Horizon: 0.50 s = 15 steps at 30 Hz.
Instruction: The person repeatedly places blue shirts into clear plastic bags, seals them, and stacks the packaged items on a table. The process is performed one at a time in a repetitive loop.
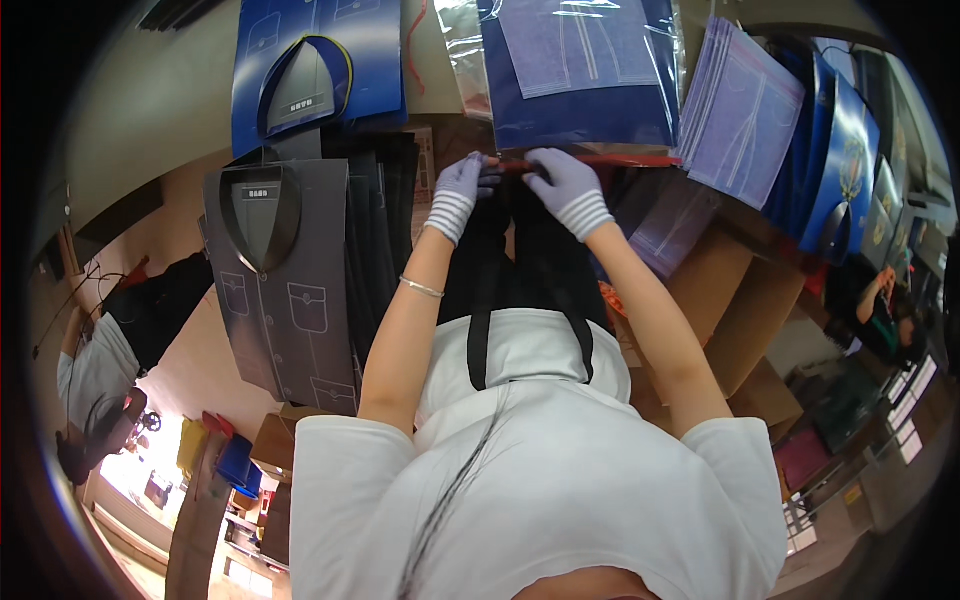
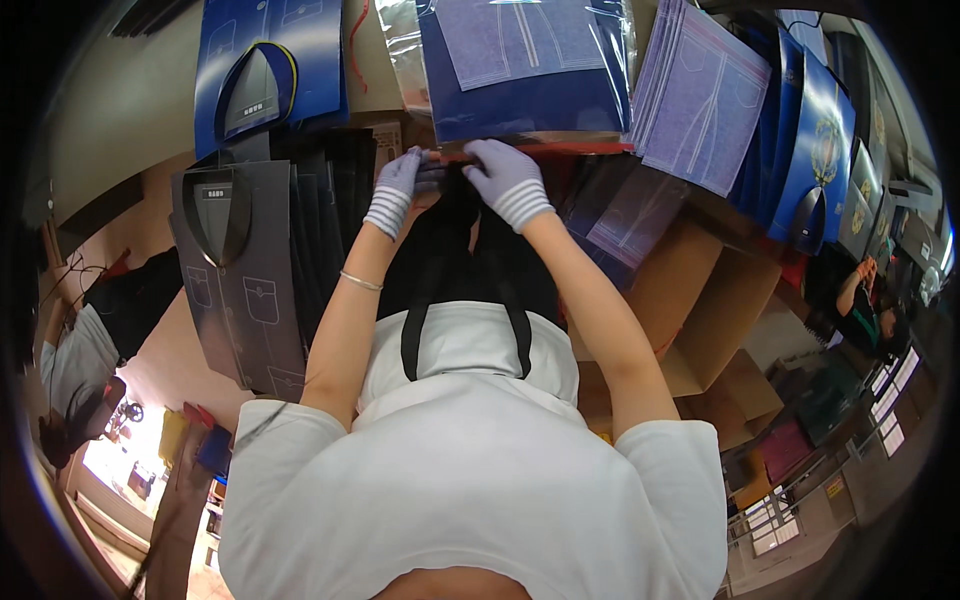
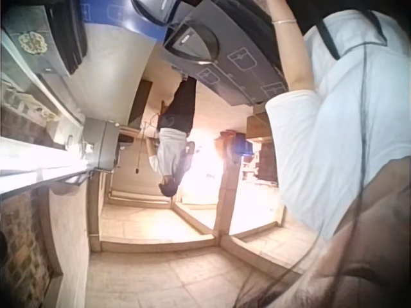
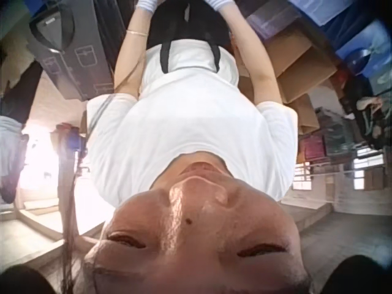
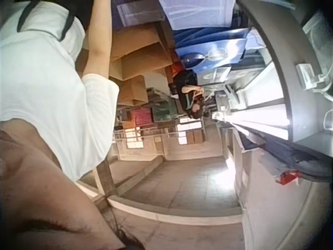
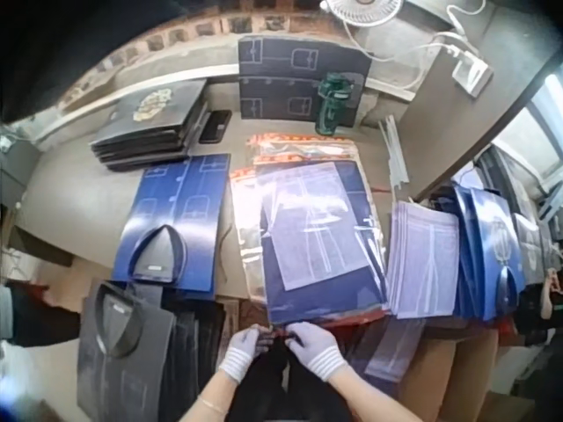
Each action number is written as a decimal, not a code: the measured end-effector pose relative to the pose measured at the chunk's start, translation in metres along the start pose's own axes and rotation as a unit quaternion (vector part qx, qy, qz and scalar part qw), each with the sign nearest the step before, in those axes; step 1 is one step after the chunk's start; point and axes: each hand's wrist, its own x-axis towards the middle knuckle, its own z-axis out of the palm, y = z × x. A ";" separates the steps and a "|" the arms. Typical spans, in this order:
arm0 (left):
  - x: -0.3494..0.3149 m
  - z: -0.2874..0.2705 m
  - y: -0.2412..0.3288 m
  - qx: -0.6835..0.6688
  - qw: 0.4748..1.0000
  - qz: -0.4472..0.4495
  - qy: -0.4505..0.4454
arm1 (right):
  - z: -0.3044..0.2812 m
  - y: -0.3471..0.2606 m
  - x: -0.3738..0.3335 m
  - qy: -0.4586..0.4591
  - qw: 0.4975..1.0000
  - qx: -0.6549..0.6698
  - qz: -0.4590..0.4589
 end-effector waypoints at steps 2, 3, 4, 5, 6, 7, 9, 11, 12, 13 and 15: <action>0.004 0.011 0.005 -0.027 1.000 -0.010 -0.012 | 0.016 -0.009 0.016 0.031 0.995 -0.066 -0.062; 0.008 0.012 0.005 -0.045 0.999 -0.009 -0.003 | 0.021 -0.009 0.022 0.018 0.994 -0.089 -0.062; 0.008 0.013 0.005 -0.050 0.998 -0.024 0.015 | 0.025 -0.008 0.027 0.006 0.992 -0.111 -0.062; 0.006 0.016 0.014 -0.054 0.997 -0.040 0.032 | 0.028 -0.009 0.030 -0.007 0.989 -0.135 -0.060; 0.005 0.019 0.018 -0.058 0.996 -0.056 0.047 | 0.031 -0.010 0.031 -0.018 0.987 -0.144 -0.065; 0.016 0.007 0.012 0.074 0.996 0.007 0.040 | 0.033 -0.012 0.031 -0.029 0.985 -0.153 -0.069; 0.012 0.006 0.018 0.096 0.993 0.057 -0.025 | 0.031 -0.018 0.027 -0.032 0.985 -0.157 -0.070; -0.002 0.018 0.034 -0.084 0.996 -0.016 0.026 | 0.005 -0.016 0.003 0.040 0.991 -0.105 -0.066; -0.003 0.016 0.042 -0.101 0.992 -0.030 0.066 | -0.015 -0.013 -0.010 0.079 0.991 -0.081 -0.066; 0.001 0.005 0.040 -0.101 0.991 -0.028 0.082 | -0.049 -0.004 -0.025 0.124 0.990 -0.064 -0.036; 0.012 -0.020 0.027 -0.094 0.990 -0.031 0.099 | -0.128 0.044 -0.075 0.207 0.951 -0.119 0.198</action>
